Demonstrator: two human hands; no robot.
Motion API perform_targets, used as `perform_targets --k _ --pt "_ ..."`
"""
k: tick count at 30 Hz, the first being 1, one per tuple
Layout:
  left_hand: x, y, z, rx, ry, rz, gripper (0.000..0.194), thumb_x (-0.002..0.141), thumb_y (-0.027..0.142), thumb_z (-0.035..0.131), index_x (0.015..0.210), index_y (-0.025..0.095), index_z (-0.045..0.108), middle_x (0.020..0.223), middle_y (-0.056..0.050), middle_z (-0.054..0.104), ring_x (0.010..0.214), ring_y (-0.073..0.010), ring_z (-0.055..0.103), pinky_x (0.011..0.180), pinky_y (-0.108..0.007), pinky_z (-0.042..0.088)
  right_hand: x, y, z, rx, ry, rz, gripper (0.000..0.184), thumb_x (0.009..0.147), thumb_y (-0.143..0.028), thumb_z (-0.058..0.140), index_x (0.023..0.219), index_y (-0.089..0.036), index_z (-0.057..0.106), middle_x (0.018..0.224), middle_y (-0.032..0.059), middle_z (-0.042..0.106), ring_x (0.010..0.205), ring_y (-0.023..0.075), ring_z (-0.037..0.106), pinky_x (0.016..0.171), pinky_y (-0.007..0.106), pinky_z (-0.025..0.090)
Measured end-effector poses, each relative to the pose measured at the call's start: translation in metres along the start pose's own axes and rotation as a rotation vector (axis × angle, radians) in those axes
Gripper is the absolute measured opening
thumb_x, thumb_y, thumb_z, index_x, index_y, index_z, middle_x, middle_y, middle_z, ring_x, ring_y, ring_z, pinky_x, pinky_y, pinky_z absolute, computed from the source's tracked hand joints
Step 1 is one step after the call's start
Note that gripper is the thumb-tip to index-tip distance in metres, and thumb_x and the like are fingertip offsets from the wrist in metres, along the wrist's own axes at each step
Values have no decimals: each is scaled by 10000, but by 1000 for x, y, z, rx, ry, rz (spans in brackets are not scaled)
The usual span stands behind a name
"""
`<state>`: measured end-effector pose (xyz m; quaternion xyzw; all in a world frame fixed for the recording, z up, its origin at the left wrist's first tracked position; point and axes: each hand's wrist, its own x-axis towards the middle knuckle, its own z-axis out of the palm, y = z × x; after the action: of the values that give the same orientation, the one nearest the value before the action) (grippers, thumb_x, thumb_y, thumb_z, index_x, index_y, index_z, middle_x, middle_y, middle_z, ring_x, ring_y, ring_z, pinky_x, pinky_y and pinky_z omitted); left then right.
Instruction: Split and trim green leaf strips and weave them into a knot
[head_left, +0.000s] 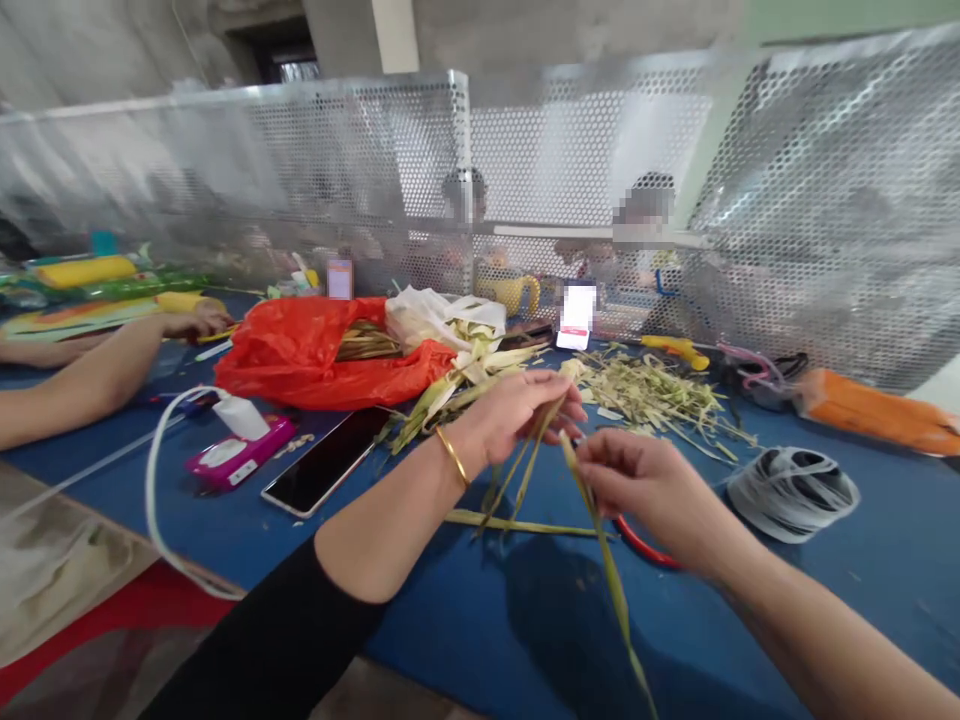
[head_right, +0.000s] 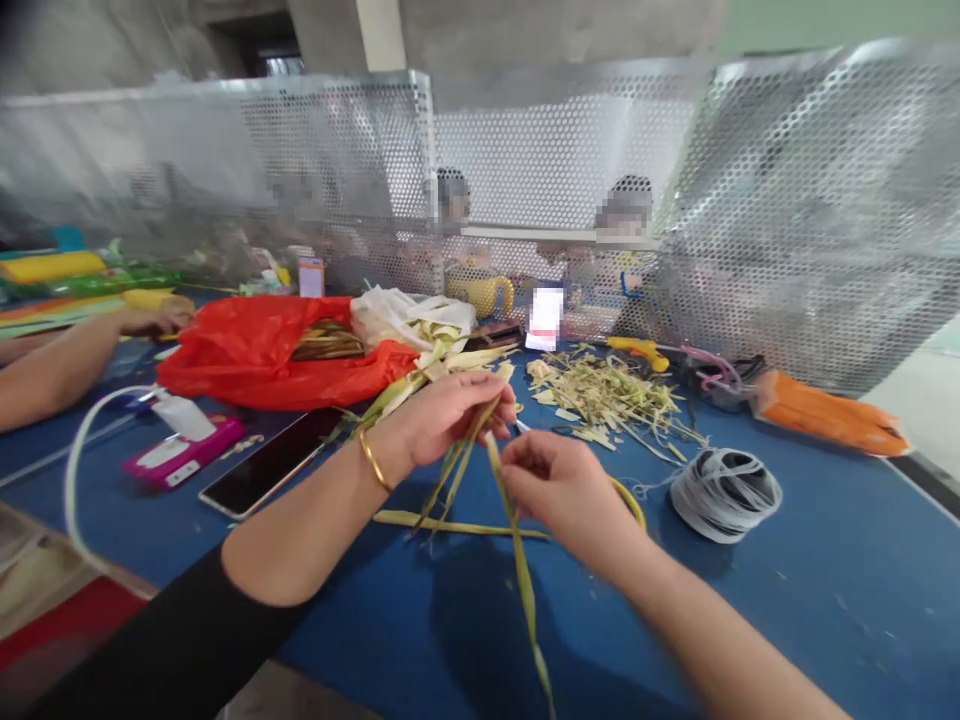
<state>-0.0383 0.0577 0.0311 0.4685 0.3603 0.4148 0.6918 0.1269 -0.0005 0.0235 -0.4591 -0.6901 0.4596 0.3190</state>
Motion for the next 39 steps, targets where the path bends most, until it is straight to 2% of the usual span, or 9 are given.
perform_targets --k 2,4,10,13,19,27,32,35,39 --pt "-4 -9 12 18 -12 0 192 845 332 630 787 149 624 734 -33 670 607 -130 649 514 -219 478 4 -6 -15 306 119 65 222 734 -376 679 709 -180 578 539 -29 552 483 104 492 500 232 395" --pt "-9 -17 24 20 -7 29 196 838 340 636 778 154 619 712 -28 674 607 -132 647 532 -222 485 6 -9 -23 431 223 57 270 693 -400 729 702 -171 585 514 -29 555 485 104 506 513 234 404" --pt "-19 -31 45 -64 54 24 219 829 370 632 837 153 599 725 -25 677 523 -125 625 595 -277 526 10 4 -17 268 413 -84 219 704 -362 723 724 -173 614 601 -23 591 538 114 518 536 249 404" --pt "-18 -34 46 -43 79 69 221 839 372 611 813 155 579 687 -7 645 485 -107 587 535 -247 499 12 11 -15 213 401 -82 177 715 -332 706 727 -180 615 606 -17 597 574 132 526 559 264 404" --pt "-18 -38 47 75 112 148 273 839 414 593 739 170 521 575 46 517 406 -48 402 383 -170 287 12 7 -18 308 361 -74 270 694 -399 741 754 -186 588 585 -38 567 518 105 475 522 247 379" --pt "-23 -37 50 92 63 99 296 815 453 585 788 158 571 707 -17 626 473 -93 543 455 -218 432 10 1 -23 292 379 -41 364 638 -489 784 650 -188 581 487 -46 541 459 113 501 483 252 378" --pt "-22 -37 48 154 58 105 299 848 458 557 785 166 558 645 15 579 402 -54 443 366 -175 302 11 1 -28 243 368 -13 339 600 -437 819 683 -177 620 537 -39 572 511 104 494 516 246 395" --pt "-21 -36 46 171 17 90 358 837 521 563 799 165 574 611 34 531 389 -42 390 354 -172 250 13 2 -32 354 264 8 352 597 -415 819 800 -172 667 609 -35 600 543 98 487 535 246 400" --pt "-23 -35 47 169 -28 60 386 820 547 577 797 163 583 623 38 518 407 -39 370 376 -179 243 14 5 -35 437 219 12 284 577 -369 830 645 -158 652 563 -29 586 524 88 466 531 246 386"
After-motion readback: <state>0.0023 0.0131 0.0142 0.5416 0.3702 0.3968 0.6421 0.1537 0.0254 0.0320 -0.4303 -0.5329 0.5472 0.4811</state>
